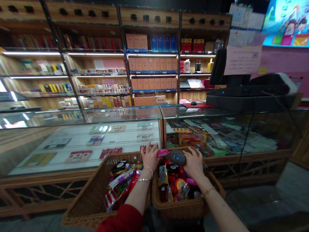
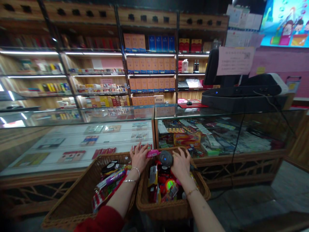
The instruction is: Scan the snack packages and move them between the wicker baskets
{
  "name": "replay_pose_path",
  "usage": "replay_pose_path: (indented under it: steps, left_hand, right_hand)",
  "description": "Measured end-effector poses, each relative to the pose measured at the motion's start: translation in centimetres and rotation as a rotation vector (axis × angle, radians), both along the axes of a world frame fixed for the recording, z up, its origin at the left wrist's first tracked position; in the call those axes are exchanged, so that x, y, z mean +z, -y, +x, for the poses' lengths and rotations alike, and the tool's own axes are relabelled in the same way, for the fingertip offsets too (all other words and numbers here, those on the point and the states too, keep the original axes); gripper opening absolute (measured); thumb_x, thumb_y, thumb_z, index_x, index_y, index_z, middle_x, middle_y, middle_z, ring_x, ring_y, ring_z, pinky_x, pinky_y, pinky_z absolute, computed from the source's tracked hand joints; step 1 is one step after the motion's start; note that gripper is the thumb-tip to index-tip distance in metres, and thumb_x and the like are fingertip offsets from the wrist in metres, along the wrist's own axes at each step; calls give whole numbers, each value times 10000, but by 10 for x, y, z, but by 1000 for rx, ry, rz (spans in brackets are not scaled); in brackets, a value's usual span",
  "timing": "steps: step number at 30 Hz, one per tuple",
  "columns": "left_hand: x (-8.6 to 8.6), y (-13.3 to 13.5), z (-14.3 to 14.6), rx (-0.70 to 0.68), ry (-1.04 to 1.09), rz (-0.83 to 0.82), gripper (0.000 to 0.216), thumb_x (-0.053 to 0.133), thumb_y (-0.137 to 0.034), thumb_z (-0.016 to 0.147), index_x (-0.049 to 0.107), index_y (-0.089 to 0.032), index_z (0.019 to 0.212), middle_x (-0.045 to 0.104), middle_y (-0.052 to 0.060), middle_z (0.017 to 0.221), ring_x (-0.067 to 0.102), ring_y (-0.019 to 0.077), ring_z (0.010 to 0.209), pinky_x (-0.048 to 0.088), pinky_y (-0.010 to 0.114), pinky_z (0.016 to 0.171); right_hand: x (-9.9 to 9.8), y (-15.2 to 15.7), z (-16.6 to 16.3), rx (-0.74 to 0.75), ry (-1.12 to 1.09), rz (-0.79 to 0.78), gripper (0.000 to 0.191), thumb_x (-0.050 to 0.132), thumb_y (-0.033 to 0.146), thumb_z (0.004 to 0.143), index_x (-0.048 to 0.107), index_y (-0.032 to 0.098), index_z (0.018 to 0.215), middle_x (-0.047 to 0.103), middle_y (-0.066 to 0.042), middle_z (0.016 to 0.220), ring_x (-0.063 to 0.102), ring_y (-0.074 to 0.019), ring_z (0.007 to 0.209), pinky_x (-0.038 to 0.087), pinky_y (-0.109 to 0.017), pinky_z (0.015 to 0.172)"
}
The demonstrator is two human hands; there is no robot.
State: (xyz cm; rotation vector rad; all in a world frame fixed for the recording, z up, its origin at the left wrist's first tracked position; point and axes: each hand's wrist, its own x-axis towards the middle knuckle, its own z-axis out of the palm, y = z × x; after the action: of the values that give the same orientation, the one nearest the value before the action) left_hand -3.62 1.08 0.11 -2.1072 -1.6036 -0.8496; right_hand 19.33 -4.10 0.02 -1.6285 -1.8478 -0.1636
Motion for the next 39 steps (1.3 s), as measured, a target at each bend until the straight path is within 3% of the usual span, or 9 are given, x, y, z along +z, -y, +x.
replay_pose_path:
  steps: [39]
  left_hand:
    - [0,6,1,-25,4,-8,382,737,-268,727,698,-379,1089,634,-25,1355,371,339,1410,145,624,1170]
  right_hand:
    - [2,6,-4,12,-29,28,320,505,110,753,727,213,959,725,-36,1169,437,-252,1332,110,-464,1142]
